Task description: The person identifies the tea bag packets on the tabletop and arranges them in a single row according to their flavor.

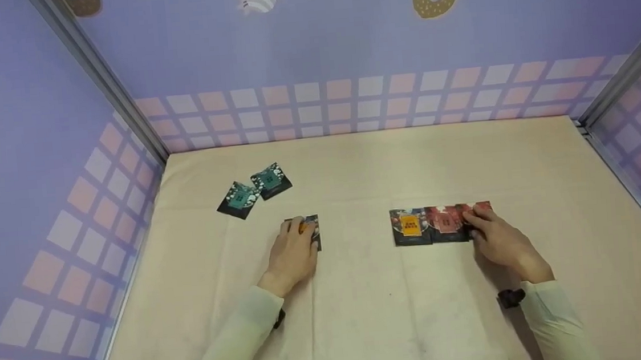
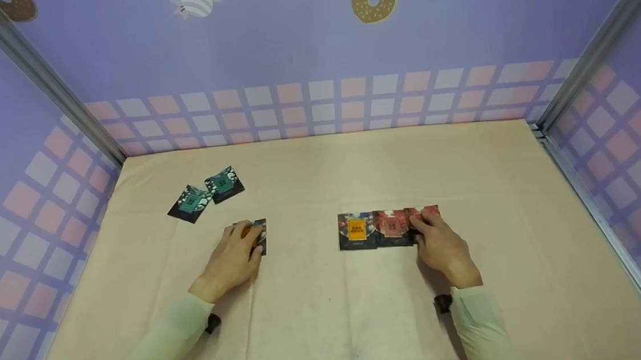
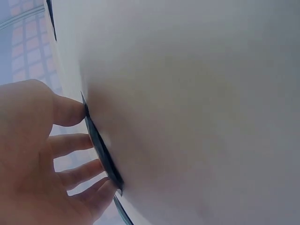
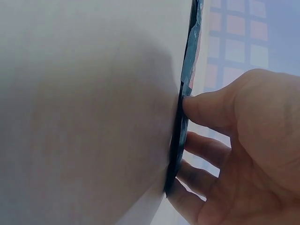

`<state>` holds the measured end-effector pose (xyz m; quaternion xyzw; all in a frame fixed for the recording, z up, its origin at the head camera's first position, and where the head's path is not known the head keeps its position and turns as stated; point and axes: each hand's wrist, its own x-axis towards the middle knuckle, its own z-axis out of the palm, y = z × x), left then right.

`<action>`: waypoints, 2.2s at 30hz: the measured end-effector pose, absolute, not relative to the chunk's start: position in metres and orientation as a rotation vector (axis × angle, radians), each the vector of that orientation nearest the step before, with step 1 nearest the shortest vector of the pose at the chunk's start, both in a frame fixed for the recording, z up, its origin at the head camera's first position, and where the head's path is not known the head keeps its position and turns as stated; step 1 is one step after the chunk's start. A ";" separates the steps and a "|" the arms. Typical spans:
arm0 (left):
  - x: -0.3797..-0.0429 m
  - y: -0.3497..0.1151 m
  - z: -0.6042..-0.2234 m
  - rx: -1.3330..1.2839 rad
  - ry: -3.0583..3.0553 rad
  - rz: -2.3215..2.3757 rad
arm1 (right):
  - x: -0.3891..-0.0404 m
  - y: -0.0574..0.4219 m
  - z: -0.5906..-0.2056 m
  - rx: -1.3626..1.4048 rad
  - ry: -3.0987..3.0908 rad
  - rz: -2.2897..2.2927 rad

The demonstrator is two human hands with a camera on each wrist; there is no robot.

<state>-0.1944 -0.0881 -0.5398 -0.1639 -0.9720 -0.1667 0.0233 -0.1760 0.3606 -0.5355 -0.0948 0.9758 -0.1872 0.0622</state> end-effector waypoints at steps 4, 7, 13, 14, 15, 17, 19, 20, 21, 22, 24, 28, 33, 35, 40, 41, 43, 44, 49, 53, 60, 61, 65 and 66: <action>-0.196 -0.076 -0.540 -0.546 -3.023 -0.427 | -0.175 0.361 -0.536 -0.286 2.950 -0.559; -0.197 -0.066 -0.539 -0.564 -3.037 -0.373 | -0.175 0.360 -0.535 -0.278 2.958 -0.557; -0.199 -0.051 -0.540 -0.568 -3.077 -0.374 | -0.176 0.359 -0.536 -0.259 2.966 -0.555; -0.199 -0.048 -0.540 -0.569 -3.086 -0.377 | -0.176 0.360 -0.537 -0.261 2.967 -0.556; -0.199 -0.046 -0.540 -0.573 -3.094 -0.373 | -0.176 0.360 -0.537 -0.264 2.968 -0.559; -0.199 -0.040 -0.539 -0.583 -3.103 -0.366 | -0.177 0.361 -0.537 -0.261 2.967 -0.562; -0.198 -0.035 -0.537 -0.599 -3.107 -0.343 | -0.177 0.361 -0.538 -0.260 2.965 -0.565; -0.198 -0.033 -0.537 -0.606 -3.109 -0.331 | -0.177 0.361 -0.538 -0.260 2.963 -0.567; -0.198 -0.031 -0.536 -0.615 -3.109 -0.318 | -0.177 0.361 -0.538 -0.259 2.962 -0.567; -0.198 -0.029 -0.536 -0.623 -3.109 -0.310 | -0.177 0.361 -0.538 -0.254 2.960 -0.566; -0.198 -0.024 -0.535 -0.638 -3.104 -0.298 | -0.177 0.361 -0.538 -0.256 2.959 -0.566; -0.198 -0.014 -0.536 -0.643 -3.115 -0.298 | -0.177 0.362 -0.538 -0.261 2.957 -0.569; -0.199 0.001 -0.534 -0.666 -3.129 -0.223 | -0.177 0.363 -0.535 -0.294 2.959 -0.582; -0.199 0.008 -0.533 -0.684 -3.126 -0.170 | -0.176 0.364 -0.535 -0.299 2.961 -0.584; -0.200 0.024 -0.534 -0.698 -3.138 -0.098 | -0.175 0.362 -0.536 -0.274 2.964 -0.585; -0.200 0.026 -0.535 -0.696 -3.143 -0.095 | -0.176 0.361 -0.536 -0.270 2.965 -0.586; -0.200 0.031 -0.535 -0.694 -3.142 -0.082 | -0.176 0.361 -0.537 -0.262 2.967 -0.591; -0.200 0.033 -0.535 -0.694 -3.139 -0.075 | -0.176 0.361 -0.537 -0.262 2.968 -0.593; -0.200 0.043 -0.535 -0.708 -3.124 -0.016 | -0.176 0.361 -0.537 -0.270 2.965 -0.596; -0.201 0.052 -0.535 -0.708 -3.121 -0.015 | -0.176 0.362 -0.536 -0.270 2.961 -0.594; -0.202 0.061 -0.535 -0.723 -3.118 0.026 | -0.175 0.361 -0.535 -0.275 2.967 -0.593; -0.202 0.062 -0.535 -0.727 -3.116 0.033 | -0.175 0.361 -0.536 -0.282 2.971 -0.593; -0.204 0.064 -0.535 -0.726 -3.125 0.024 | -0.176 0.362 -0.537 -0.304 2.982 -0.595; -0.204 0.064 -0.535 -0.728 -3.124 0.023 | -0.176 0.362 -0.537 -0.301 2.983 -0.592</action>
